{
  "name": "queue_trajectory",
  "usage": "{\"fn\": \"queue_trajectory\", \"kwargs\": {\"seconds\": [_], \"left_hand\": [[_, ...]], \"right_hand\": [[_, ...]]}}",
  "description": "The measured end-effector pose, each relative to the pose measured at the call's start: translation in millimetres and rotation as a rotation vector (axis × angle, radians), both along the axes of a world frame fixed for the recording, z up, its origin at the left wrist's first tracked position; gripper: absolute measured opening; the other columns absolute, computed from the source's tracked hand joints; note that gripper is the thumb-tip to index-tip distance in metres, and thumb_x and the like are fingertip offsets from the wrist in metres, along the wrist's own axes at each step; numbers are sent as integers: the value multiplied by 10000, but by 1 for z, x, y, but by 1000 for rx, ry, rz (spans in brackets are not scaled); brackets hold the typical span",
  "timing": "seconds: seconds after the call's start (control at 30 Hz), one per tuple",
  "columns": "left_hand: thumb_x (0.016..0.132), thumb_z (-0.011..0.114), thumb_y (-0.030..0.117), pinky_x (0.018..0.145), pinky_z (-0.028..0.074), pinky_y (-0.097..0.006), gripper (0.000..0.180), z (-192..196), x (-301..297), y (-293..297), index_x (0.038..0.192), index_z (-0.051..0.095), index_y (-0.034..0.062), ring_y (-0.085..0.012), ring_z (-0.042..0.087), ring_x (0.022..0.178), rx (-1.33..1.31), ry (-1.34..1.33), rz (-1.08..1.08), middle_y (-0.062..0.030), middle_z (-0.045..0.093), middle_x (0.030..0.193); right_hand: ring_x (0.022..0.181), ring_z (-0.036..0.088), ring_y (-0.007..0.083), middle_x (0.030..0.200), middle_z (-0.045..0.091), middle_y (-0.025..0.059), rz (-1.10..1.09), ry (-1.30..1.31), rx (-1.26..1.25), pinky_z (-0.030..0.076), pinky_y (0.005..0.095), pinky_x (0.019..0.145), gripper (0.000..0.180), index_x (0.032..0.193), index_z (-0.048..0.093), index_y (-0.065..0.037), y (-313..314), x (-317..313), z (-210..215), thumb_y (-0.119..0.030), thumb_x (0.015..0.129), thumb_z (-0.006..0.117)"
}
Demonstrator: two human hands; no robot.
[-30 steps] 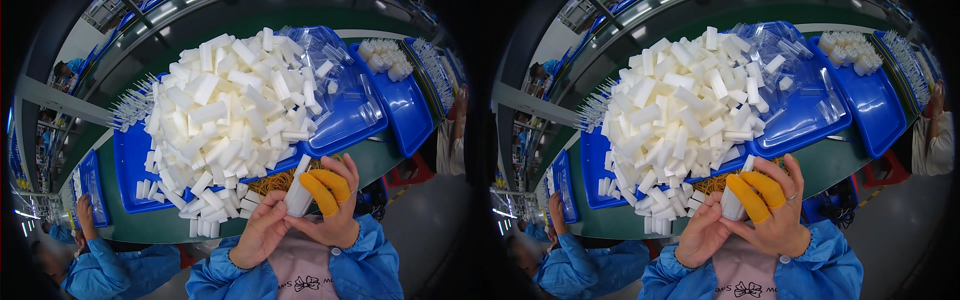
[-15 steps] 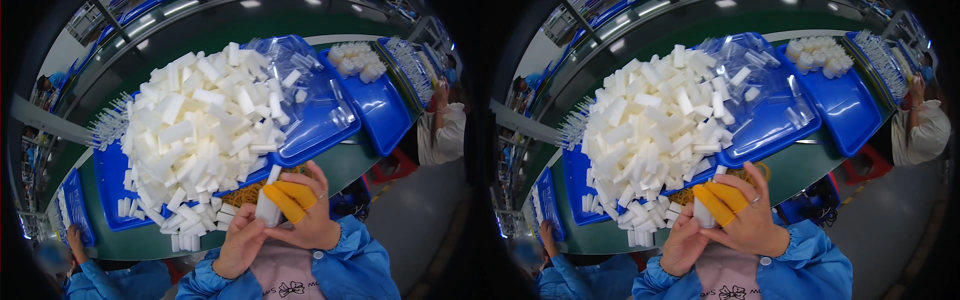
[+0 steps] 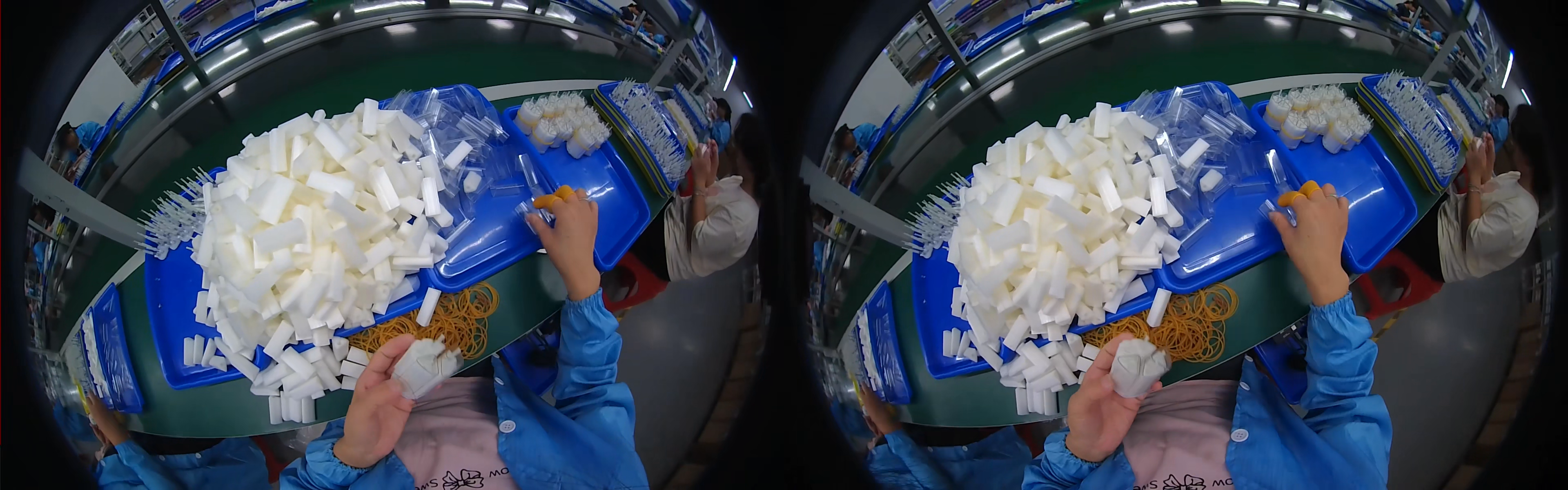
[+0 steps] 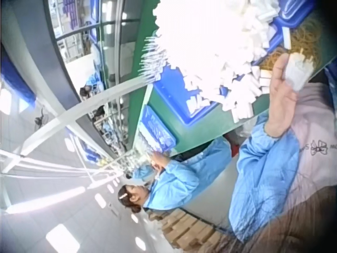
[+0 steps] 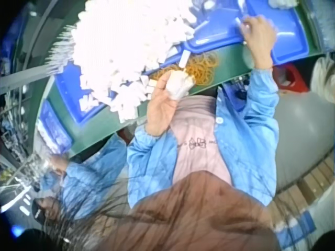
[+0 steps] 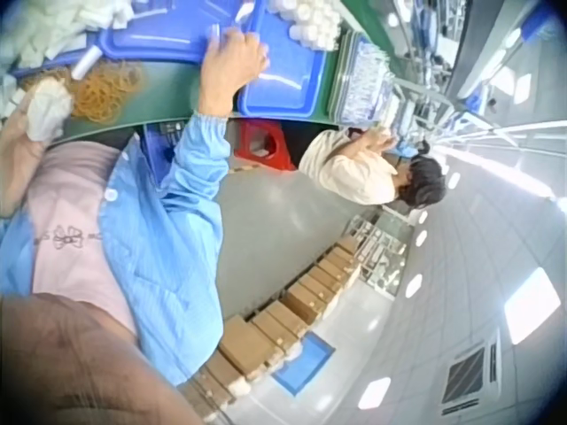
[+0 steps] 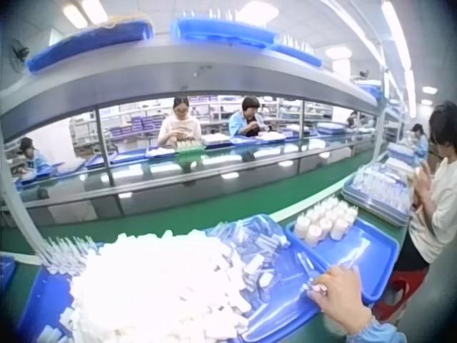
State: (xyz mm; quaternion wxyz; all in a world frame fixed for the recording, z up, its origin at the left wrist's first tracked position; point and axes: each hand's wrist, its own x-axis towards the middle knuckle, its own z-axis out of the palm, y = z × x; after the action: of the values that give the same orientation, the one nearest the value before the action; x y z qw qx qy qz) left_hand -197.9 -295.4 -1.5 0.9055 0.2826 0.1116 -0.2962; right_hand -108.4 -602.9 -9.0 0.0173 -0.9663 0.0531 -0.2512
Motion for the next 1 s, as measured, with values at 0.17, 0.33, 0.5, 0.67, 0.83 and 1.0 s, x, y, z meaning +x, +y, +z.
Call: {"fn": "queue_trajectory", "kwargs": {"seconds": [0.17,0.33,0.5,0.67,0.83,1.0], "left_hand": [[835,528,98,946,441,-403,556,-4,-1,3,1349,346,-13,-276,509,1154,-117,33,3,-157,497,1256],[847,547,24,946,434,-353,527,2,-3,1,1343,373,-14,-231,508,1142,137,-111,-17,-154,503,1237],[803,686,48,957,409,-325,565,-5,-4,2,1303,432,-28,-217,501,1135,461,-531,82,-150,506,1221],[748,746,65,950,399,-324,514,-6,-5,6,1207,540,-37,-238,513,1115,700,-808,192,-161,510,1208],[685,784,69,870,433,-318,524,0,-3,5,1160,585,-26,-227,541,1024,851,-938,254,-155,536,1126],[674,811,156,840,414,-324,546,0,-6,6,1136,585,-25,-228,504,971,974,-1018,223,-133,483,1104]], "right_hand": [[857,516,250,867,583,60,74,59,17,361,377,713,209,822,649,-92,17,2,-4,-196,662,735],[828,577,283,862,625,106,320,-7,763,418,359,790,132,925,604,-33,54,-17,14,-105,814,602],[821,595,177,890,639,74,739,251,1158,443,290,734,175,970,614,-7,72,-54,50,-69,808,597],[769,609,130,823,656,67,611,157,1348,460,260,718,171,927,625,13,86,-71,50,-79,785,643],[695,618,118,748,653,49,623,201,1290,472,248,667,196,920,627,6,89,-68,45,-105,770,688],[674,622,121,741,651,47,674,244,1250,473,239,650,187,917,630,-6,94,-70,42,-113,777,693]]}}
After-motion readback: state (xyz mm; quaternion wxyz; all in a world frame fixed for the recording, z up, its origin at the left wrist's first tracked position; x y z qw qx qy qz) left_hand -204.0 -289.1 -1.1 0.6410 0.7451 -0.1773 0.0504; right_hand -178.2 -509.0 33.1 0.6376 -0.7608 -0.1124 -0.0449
